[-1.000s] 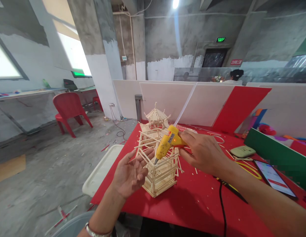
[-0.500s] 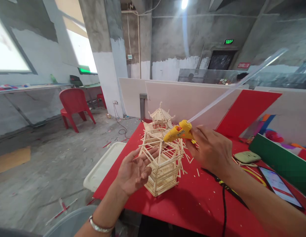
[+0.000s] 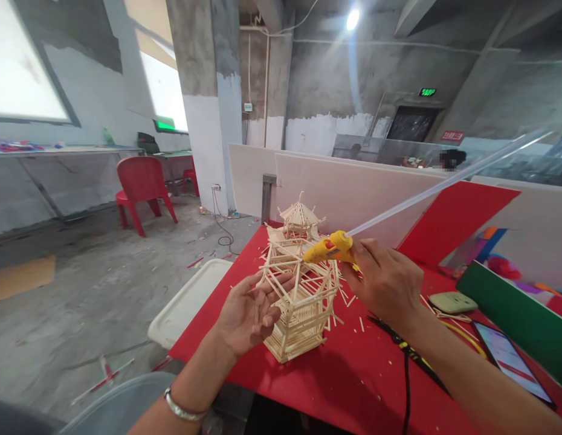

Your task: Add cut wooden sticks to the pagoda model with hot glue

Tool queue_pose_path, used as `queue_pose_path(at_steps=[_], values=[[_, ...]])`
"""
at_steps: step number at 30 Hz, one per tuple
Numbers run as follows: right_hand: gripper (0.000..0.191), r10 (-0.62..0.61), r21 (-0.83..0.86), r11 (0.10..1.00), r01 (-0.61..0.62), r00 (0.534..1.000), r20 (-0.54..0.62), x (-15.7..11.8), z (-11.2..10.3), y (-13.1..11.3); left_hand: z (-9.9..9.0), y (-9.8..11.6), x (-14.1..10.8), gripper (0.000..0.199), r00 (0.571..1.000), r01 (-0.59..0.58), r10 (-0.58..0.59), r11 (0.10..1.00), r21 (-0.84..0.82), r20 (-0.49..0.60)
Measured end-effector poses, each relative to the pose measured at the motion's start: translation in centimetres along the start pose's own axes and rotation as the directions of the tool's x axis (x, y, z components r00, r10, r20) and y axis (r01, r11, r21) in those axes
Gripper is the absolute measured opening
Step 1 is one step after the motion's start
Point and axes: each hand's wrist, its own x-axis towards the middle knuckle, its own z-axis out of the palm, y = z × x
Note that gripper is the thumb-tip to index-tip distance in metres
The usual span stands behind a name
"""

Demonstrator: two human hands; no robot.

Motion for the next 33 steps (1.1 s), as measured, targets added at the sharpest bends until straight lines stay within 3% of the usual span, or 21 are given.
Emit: queue_pose_path(at_steps=[13,33], values=[[0.032,-0.009,0.030,1.000,0.008,0.999,0.033,-0.5,0.5,-0.2,0.0,-0.1,-0.1,0.054,1.000,-0.004,0.004,1.000,-0.008,0.025],[0.021,-0.130,-0.032,0.991,0.128,0.987,-0.095,-1.4,0.5,-0.4,0.1,-0.3,-0.1,0.054,1.000,0.002,-0.003,1.000,-0.030,-0.028]])
